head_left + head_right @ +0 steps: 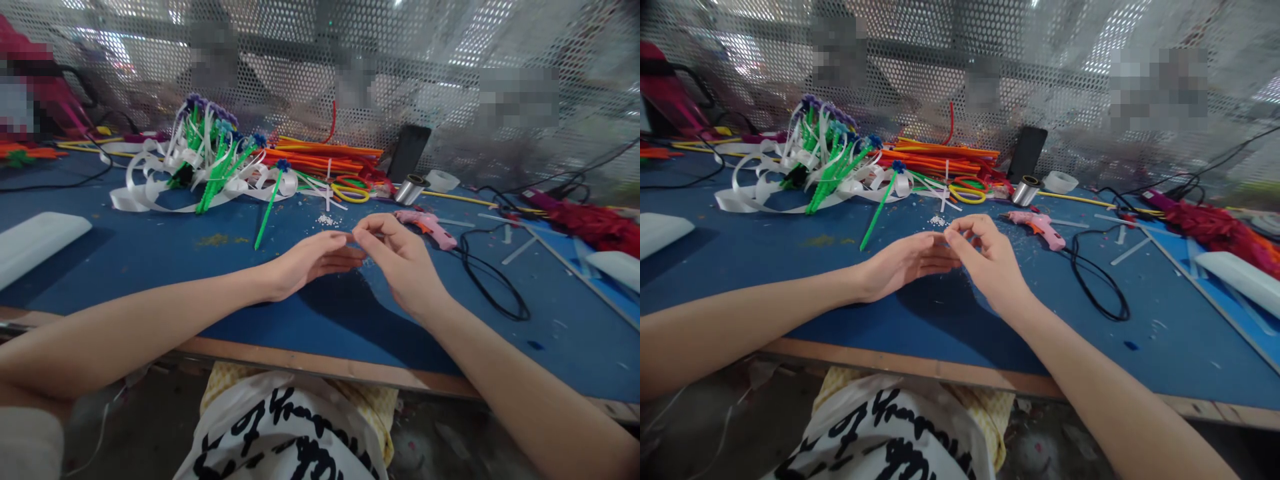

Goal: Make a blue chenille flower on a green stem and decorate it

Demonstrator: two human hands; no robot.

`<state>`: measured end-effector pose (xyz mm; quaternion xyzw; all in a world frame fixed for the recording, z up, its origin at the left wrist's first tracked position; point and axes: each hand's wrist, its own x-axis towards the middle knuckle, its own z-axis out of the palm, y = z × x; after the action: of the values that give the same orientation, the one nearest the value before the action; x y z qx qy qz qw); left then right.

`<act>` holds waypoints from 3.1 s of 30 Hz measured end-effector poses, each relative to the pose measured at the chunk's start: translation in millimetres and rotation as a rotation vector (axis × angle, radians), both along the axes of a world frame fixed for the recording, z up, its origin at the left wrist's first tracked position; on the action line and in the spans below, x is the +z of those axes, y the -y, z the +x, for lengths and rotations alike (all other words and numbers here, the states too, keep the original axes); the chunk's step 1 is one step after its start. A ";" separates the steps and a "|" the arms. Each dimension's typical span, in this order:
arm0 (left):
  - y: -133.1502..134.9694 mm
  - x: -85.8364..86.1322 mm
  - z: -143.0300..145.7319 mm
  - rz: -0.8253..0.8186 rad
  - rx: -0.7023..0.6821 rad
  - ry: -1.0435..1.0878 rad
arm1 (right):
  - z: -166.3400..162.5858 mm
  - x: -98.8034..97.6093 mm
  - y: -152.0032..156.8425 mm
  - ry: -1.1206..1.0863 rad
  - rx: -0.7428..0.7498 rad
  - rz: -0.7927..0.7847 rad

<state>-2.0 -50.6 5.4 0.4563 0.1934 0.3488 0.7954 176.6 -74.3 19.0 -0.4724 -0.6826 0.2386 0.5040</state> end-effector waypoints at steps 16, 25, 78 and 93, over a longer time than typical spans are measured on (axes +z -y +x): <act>10.7 -2.8 3.4 0.211 -0.132 -0.158 | -14.3 -3.4 -2.9 -0.510 0.053 -0.380; 11.1 -3.9 9.4 0.144 0.000 -0.123 | -10.5 -5.5 -7.2 -0.464 0.022 -0.265; -10.1 -4.7 -4.7 0.359 0.376 -0.456 | 10.2 -7.7 -11.0 -0.181 0.208 -0.264; -8.8 3.4 -6.8 0.139 0.309 -0.386 | 6.5 -3.3 -4.3 0.373 0.149 0.291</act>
<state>-8.8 -41.8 8.8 0.5331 0.3845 0.3850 0.6480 183.1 -70.0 15.7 -0.3790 -0.8240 0.0830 0.4130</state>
